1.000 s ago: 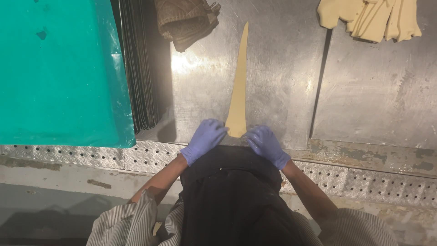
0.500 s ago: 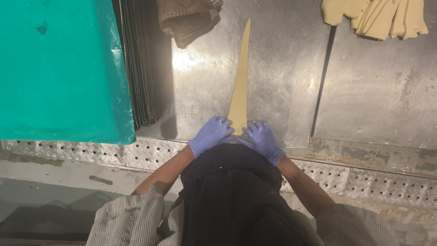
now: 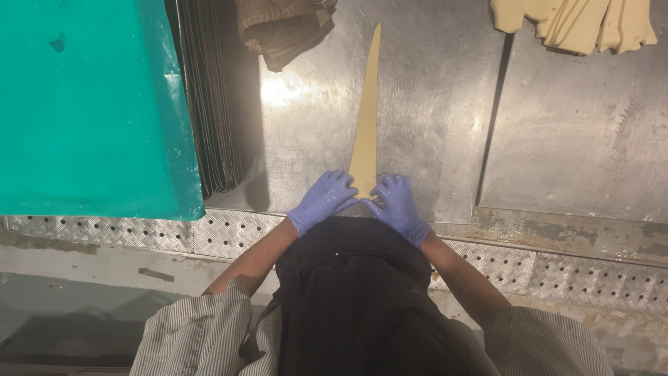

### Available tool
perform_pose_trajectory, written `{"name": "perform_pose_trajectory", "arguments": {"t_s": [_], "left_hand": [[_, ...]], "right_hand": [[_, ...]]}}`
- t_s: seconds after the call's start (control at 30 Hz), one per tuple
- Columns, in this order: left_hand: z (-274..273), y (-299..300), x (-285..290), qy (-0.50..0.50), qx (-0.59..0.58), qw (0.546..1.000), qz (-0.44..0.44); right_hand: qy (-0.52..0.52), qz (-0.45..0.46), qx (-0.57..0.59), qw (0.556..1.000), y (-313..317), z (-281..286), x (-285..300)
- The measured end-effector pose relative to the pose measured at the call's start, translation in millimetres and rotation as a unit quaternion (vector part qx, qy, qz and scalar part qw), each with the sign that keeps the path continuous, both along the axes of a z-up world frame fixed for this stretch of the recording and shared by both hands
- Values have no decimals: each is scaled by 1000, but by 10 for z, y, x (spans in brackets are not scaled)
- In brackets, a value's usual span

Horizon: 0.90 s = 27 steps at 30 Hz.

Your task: Rolling triangular pieces of dough into croissants and placing them on a tray.

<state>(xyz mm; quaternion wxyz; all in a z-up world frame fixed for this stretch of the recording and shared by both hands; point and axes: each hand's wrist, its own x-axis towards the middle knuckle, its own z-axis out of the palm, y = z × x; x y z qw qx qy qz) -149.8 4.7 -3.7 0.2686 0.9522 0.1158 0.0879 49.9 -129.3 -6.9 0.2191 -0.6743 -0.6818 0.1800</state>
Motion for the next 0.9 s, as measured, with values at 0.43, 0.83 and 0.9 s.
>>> {"name": "perform_pose_trajectory", "arguments": {"t_s": [0.43, 0.83, 0.9], "left_hand": [[66, -8, 81, 12, -78, 993, 89], [-112, -138, -55, -40, -51, 995, 74], [-167, -155, -94, -46, -42, 996, 61]], "right_hand": [[45, 20, 51, 997, -91, -10, 50], [-81, 94, 117, 985, -216, -246, 144], [-102, 96, 117, 983, -201, -228, 133]]}}
